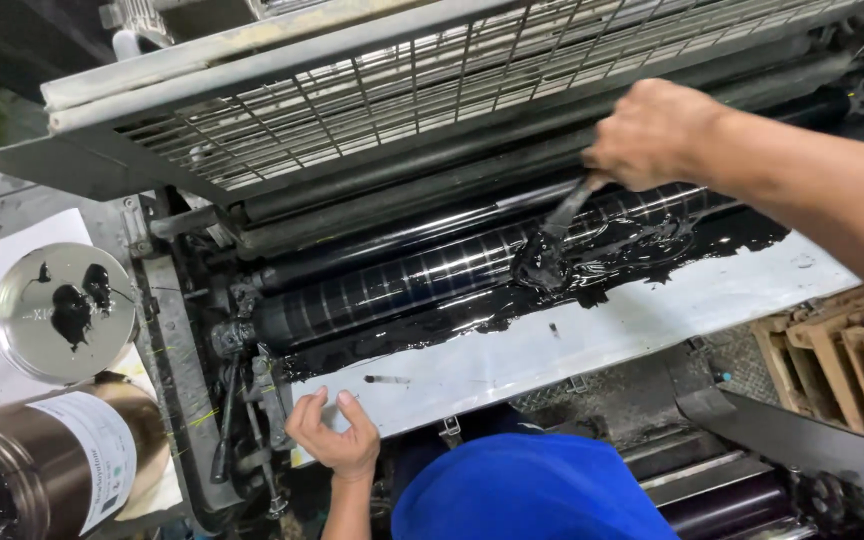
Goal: Adding and spreading black ink onto the rollers of an offset printing machine using a spatula.
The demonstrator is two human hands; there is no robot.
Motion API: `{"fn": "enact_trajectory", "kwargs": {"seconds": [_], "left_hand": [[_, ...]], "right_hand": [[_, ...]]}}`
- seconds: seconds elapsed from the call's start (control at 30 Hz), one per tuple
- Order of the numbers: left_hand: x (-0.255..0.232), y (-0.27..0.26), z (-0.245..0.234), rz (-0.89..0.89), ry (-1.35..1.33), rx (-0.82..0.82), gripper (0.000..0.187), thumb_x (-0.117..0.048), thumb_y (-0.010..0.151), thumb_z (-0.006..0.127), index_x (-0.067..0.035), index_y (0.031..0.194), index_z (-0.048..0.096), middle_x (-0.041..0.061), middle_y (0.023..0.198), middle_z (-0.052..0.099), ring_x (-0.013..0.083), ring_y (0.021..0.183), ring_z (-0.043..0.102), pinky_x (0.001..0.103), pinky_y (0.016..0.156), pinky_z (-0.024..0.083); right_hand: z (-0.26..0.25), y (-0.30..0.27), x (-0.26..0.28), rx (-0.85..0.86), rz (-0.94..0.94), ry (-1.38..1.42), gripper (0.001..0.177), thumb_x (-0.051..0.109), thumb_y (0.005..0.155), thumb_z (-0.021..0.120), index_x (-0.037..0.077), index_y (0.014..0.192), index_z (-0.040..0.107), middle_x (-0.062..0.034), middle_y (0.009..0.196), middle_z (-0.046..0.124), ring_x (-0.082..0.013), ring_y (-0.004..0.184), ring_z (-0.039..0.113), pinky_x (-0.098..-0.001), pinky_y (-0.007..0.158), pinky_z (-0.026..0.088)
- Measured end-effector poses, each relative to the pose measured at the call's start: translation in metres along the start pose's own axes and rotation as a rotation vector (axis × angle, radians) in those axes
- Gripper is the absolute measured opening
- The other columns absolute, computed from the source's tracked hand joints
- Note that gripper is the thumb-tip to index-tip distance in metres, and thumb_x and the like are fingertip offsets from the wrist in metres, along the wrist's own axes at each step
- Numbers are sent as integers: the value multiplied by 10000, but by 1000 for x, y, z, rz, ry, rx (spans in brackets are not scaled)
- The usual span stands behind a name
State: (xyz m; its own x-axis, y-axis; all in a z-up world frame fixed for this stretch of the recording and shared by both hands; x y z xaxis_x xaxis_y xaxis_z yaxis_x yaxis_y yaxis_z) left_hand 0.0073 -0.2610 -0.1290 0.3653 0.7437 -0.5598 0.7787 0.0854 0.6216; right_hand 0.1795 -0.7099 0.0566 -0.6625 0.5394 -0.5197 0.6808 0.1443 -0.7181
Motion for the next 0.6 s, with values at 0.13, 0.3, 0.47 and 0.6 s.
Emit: {"fn": "enact_trajectory", "kwargs": {"seconds": [0.13,0.3,0.47,0.6], "left_hand": [[0,1,2,19,-52,39,300,-52,999,611,25,1268,502,166,1220,426,254,1109,486,351,910,456],[-4,1,0,36,30,68,310,-42,958,633,25,1240,524,146,1192,447,267,1073,488,374,879,463],[-6,3,2,15,-68,50,327,-14,972,634,40,1270,510,181,1224,433,254,1075,525,349,851,499],[-8,2,5,-6,-58,18,325,-6,960,639,48,1256,516,184,1212,448,260,1066,531,333,826,518]], "right_hand": [[40,-22,-5,-69,38,230,637,710,969,282,239,1017,708,-12,948,711,-186,964,668,-437,846,491],[8,-44,-9,-148,26,83,703,701,899,307,305,1434,532,0,1389,565,-105,1226,539,-322,1005,419],[-56,-22,23,-267,-203,-121,598,588,914,447,294,1426,543,79,1323,607,-129,1259,442,-397,1020,308],[-76,40,59,-378,-263,-181,477,592,954,472,298,1282,655,91,1122,671,-131,1142,510,-380,938,348]]}}
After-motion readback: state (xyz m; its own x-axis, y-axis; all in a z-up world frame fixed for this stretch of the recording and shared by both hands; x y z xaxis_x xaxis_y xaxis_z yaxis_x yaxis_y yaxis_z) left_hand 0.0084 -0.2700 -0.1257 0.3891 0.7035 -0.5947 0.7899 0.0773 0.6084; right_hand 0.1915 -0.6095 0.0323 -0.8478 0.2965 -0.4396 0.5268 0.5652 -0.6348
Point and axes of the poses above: each hand's wrist, its own y-axis towards the middle knuckle, its own z-axis out of the palm, x = y × z, the point moved 3 cm from there along y, towards the middle knuckle
